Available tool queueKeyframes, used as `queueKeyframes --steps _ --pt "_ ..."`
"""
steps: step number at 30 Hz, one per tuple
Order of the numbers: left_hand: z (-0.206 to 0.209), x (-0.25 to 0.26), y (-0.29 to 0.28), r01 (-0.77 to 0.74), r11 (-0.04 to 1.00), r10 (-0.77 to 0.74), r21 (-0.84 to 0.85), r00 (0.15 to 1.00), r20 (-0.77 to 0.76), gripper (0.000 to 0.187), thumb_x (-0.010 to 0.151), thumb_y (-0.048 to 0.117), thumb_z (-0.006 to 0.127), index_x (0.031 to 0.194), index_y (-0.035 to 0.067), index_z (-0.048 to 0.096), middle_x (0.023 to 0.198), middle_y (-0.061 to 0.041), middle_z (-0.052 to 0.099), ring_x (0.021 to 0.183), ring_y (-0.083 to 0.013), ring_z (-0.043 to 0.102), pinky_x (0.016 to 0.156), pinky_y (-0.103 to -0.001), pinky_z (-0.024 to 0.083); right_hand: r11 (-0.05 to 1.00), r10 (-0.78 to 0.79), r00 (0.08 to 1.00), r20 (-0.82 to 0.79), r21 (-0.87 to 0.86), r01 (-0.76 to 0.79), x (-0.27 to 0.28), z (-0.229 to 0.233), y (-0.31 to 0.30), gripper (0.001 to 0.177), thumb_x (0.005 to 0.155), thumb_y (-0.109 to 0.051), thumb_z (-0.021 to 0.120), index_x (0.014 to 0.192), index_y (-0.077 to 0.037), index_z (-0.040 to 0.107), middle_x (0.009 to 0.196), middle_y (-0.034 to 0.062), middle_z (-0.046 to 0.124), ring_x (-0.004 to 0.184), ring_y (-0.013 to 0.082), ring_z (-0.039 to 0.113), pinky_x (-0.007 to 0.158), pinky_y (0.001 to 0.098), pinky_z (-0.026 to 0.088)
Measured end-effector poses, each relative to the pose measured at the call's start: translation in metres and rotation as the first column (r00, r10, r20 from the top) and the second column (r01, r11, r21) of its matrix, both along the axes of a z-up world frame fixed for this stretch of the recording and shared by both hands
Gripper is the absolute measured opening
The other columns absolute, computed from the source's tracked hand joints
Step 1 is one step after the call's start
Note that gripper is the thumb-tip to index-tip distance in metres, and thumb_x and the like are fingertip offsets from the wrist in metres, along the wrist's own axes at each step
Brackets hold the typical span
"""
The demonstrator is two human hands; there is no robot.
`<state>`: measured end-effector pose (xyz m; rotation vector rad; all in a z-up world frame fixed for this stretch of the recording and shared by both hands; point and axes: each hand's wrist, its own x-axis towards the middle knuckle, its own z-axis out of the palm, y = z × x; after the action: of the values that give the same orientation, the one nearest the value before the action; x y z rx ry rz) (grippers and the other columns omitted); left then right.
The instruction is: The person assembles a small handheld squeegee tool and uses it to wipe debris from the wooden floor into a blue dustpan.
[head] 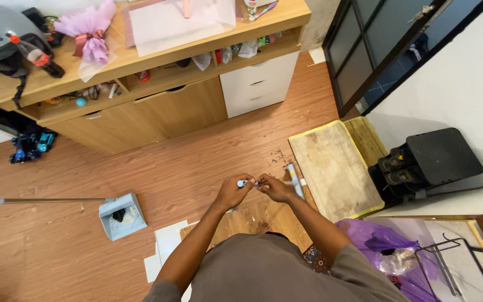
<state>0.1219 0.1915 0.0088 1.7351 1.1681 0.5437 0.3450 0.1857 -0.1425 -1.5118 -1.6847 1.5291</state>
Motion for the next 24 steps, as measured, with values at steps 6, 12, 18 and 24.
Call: queueKeyframes --steps 6,12,18,24 --pt "-0.070 0.033 0.021 -0.119 0.981 0.134 -0.151 0.987 0.094 0.032 0.098 0.036 0.064 0.116 0.012 0.074 0.092 -0.006 0.076 0.084 -0.0147 0.070 0.076 -0.033 0.054 0.971 -0.021 0.983 0.181 0.237 -0.023 0.024 -0.019 0.031 0.024 0.097 -0.017 0.064 0.115 -0.006 0.055 0.115 0.0168 0.060 0.112 0.0297 0.064 0.098 0.0421 0.050" --pt "-0.073 0.040 0.030 -0.141 0.990 0.141 -0.031 0.990 -0.006 0.033 0.098 0.037 0.065 0.112 0.008 0.073 0.092 -0.015 0.077 0.086 -0.0272 0.074 0.078 -0.039 0.054 0.905 -0.044 0.980 0.195 0.424 -0.044 -0.007 -0.021 0.042 0.022 0.098 -0.017 0.055 0.117 -0.008 0.052 0.114 0.0198 0.064 0.112 0.0380 0.062 0.095 0.0479 0.049" --pt "-0.033 0.021 0.070 -0.125 0.991 0.128 0.056 0.990 -0.052 0.032 0.096 0.037 0.062 0.095 0.008 0.072 0.082 -0.014 0.077 0.078 -0.0292 0.076 0.072 -0.040 0.057 0.971 -0.053 0.998 0.018 0.235 0.047 -0.046 -0.024 0.067 0.038 0.103 -0.023 0.051 0.136 -0.006 0.045 0.130 0.0207 0.056 0.124 0.0375 0.057 0.100 0.0459 0.048" --pt "-0.017 0.022 0.113 0.028 0.950 0.074 0.312 0.948 -0.309 0.029 0.089 0.035 0.070 0.087 0.006 0.072 0.082 -0.019 0.072 0.079 -0.0391 0.070 0.071 -0.049 0.055 0.856 0.172 0.975 -0.144 0.512 -0.075 -0.077 -0.027 0.104 0.033 0.104 -0.018 0.054 0.134 -0.004 0.057 0.132 0.0155 0.065 0.126 0.0283 0.062 0.105 0.0388 0.051"
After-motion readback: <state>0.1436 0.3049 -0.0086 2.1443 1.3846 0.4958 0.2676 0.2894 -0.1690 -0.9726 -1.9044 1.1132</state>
